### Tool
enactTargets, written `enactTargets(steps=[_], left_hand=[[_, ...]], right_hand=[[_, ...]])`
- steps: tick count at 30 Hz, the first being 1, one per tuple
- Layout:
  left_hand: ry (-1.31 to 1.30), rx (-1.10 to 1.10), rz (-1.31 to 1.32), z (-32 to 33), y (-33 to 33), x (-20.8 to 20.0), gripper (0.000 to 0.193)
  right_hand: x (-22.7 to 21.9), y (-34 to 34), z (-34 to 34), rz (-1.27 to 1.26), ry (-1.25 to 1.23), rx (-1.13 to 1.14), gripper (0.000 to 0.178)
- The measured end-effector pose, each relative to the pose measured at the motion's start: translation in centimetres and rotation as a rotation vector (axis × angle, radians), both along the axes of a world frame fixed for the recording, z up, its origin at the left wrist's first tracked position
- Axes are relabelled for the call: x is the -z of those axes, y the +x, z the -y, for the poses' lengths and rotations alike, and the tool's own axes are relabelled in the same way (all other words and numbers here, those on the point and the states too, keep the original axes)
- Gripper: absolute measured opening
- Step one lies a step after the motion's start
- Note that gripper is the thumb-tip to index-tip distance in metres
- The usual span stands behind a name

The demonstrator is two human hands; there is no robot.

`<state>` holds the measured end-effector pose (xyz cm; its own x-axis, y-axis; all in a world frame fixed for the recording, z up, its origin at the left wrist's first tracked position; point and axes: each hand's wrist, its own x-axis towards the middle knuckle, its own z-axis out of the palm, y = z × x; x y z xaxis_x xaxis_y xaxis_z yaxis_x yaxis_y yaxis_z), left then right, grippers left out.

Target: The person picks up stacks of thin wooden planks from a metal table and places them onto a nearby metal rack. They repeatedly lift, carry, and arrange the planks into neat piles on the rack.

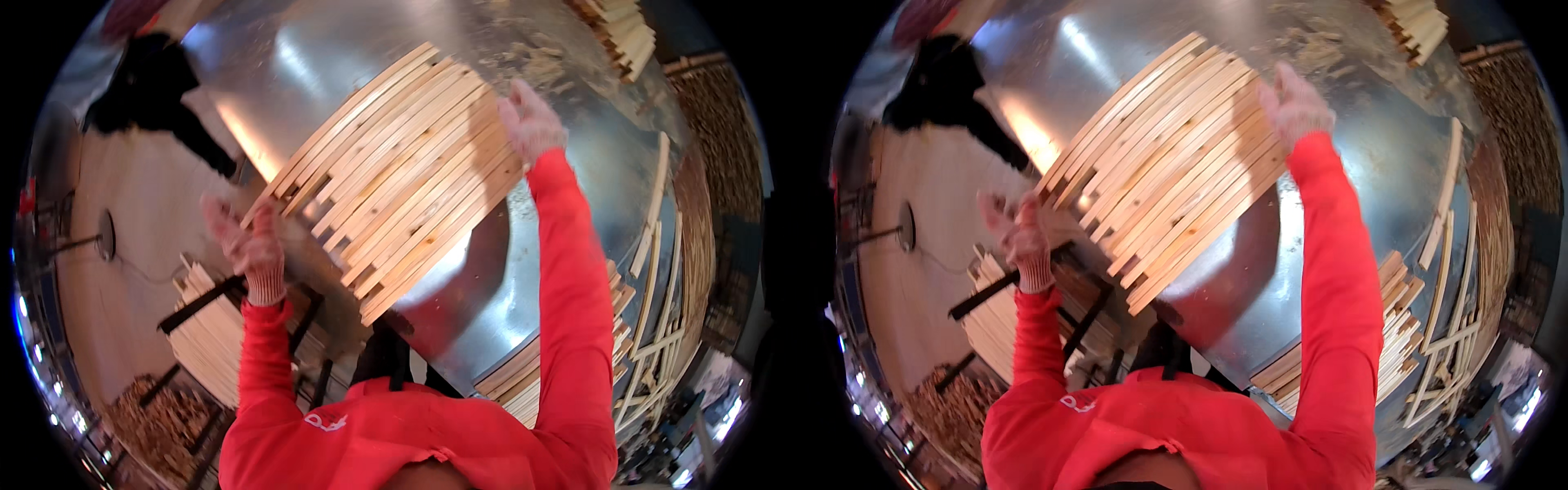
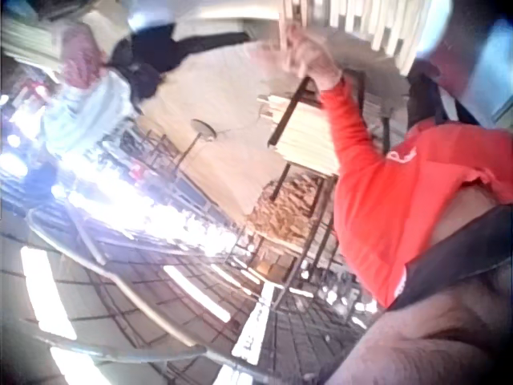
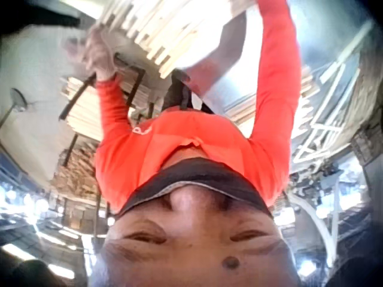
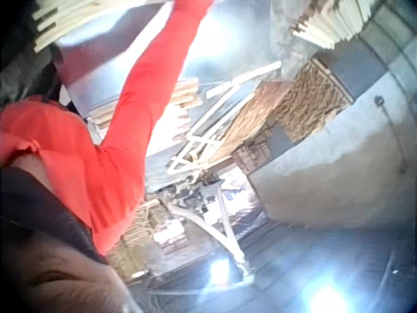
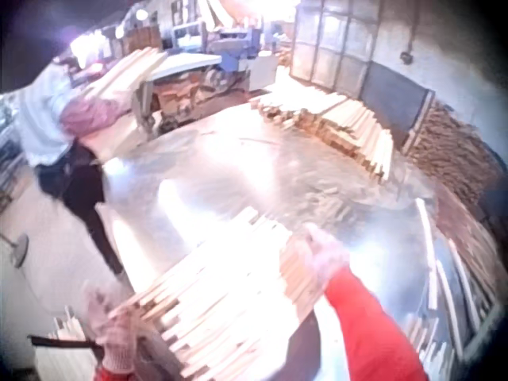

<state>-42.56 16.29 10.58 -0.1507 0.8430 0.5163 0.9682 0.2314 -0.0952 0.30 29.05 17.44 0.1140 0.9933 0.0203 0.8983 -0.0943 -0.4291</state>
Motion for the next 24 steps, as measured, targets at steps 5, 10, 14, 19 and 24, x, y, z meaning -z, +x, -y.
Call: enactTargets(steps=[5, 10, 14, 19, 24], left_hand=[[0.094, -0.189, 1.41, 8.4, 5.1, 0.0, 0.061], [-0.451, -0.268, 1.073, 9.4, 7.7, 0.6, 0.05], [-0.1, -0.183, 1.301, 10.9, 8.2, 1.1, 0.051], [0.109, -0.001, 1.955, 15.2, 8.5, -5.9, 0.042], [-0.836, 0.349, 1.144, 23.8, 5.8, -15.1, 0.058]], right_hand=[[4.6, -2.6, -5.5, 0.262, -0.147, 0.02, 0.072], [2.0, -7.0, -3.5, 0.309, -0.251, 0.089, 0.086], [1.2, -8.1, -1.1, 0.054, -0.052, 0.075, 0.082], [0.6, -7.7, 1.7, -1.307, 0.2, 0.164, 0.061], [-5.1, -10.7, 9.3, -1.472, 0.24, -0.006, 0.053]])
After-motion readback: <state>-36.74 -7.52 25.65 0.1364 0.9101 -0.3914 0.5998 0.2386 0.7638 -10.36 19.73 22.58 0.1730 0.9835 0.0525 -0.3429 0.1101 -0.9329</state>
